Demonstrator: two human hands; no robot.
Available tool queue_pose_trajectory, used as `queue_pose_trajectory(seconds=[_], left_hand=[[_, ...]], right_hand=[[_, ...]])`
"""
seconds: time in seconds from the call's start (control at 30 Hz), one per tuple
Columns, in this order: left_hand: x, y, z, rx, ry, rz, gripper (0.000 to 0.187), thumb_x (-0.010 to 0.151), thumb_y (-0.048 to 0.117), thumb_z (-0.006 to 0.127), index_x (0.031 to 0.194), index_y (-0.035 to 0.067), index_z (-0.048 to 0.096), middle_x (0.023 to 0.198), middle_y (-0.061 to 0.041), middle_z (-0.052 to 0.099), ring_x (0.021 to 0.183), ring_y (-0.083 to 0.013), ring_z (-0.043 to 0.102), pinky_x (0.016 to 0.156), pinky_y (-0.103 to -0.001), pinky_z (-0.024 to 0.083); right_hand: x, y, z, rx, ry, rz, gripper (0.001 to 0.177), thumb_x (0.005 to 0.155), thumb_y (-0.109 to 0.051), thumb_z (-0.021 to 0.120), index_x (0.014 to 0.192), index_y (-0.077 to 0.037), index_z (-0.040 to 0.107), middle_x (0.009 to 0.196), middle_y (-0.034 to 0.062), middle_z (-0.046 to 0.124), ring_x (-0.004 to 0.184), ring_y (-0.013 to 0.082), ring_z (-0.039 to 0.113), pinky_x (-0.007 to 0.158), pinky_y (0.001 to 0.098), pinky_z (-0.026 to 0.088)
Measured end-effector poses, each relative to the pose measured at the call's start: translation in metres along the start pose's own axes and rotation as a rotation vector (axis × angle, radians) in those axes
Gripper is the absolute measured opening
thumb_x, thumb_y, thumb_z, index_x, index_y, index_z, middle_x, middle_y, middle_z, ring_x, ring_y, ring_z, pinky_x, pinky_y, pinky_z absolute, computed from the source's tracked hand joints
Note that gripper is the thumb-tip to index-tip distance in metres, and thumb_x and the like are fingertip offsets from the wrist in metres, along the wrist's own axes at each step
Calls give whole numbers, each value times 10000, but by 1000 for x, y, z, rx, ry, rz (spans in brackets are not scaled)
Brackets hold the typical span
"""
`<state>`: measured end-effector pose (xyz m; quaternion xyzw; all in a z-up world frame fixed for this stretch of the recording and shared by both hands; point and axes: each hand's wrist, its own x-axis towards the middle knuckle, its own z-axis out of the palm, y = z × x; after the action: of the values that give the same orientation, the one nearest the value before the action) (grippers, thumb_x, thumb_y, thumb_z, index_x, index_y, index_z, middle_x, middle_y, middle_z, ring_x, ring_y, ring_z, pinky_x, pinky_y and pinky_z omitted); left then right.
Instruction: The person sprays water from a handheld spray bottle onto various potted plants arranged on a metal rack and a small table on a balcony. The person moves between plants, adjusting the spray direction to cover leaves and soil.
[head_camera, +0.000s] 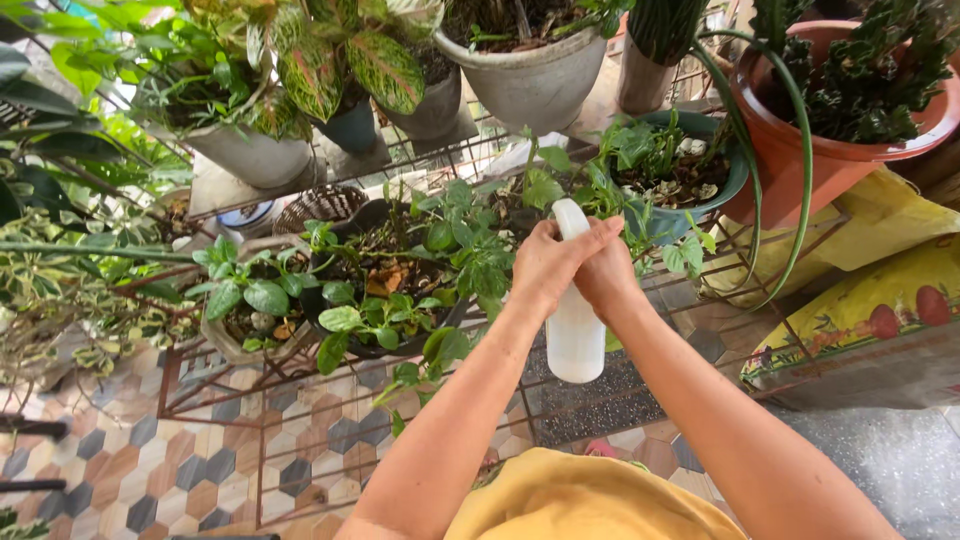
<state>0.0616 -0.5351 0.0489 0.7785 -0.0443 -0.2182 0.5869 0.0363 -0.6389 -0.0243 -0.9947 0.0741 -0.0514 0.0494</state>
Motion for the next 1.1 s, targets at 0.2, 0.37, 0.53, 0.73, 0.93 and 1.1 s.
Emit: queue_pose_trajectory(seconds=[0.2,0.37,0.53,0.73,0.93,1.1], left_hand=[[-3,11,40,-148,-105,67,1022,530,661,846,1217,-53,598,1128,-219,716,1056,-304,726,900,-461,570],[-13,24,85,-1,-137,103,937,527,686,828,1146,-5,700,1092,-179,757,1012,-268,745,905,-396,558],[-22,18,128,78,-164,65,910,533,694,829,1109,-3,726,1057,-185,767,992,-267,747,902,-371,559],[-24,18,162,-139,-315,141,954,513,602,896,1172,-31,623,1099,-195,723,1016,-275,720,873,-403,560],[-48,27,157,28,-385,182,946,511,636,857,1143,-46,684,1082,-188,753,981,-258,737,860,-372,561],[-63,27,139,32,-359,197,991,528,638,868,1206,-49,642,1120,-193,732,1007,-261,727,876,-377,562]], right_hand=[[-28,26,-45,1349,9,412,205,937,-125,620,1127,-51,596,917,81,666,774,176,631,644,374,529],[-49,69,-42,1636,117,406,209,940,-112,605,1145,-72,602,911,36,643,783,133,603,647,339,523],[-72,109,-31,1448,225,499,196,943,-117,641,1125,-48,615,922,39,654,801,137,610,662,339,518],[-96,136,-35,1445,229,519,247,923,-134,631,1163,-77,629,944,27,678,827,124,619,699,319,516],[-120,132,-35,1447,391,521,258,926,-119,663,1169,-47,616,974,46,643,862,126,585,718,316,498],[-126,107,-51,1356,408,648,279,919,-148,653,1175,-58,587,961,34,657,835,125,608,689,317,515]])
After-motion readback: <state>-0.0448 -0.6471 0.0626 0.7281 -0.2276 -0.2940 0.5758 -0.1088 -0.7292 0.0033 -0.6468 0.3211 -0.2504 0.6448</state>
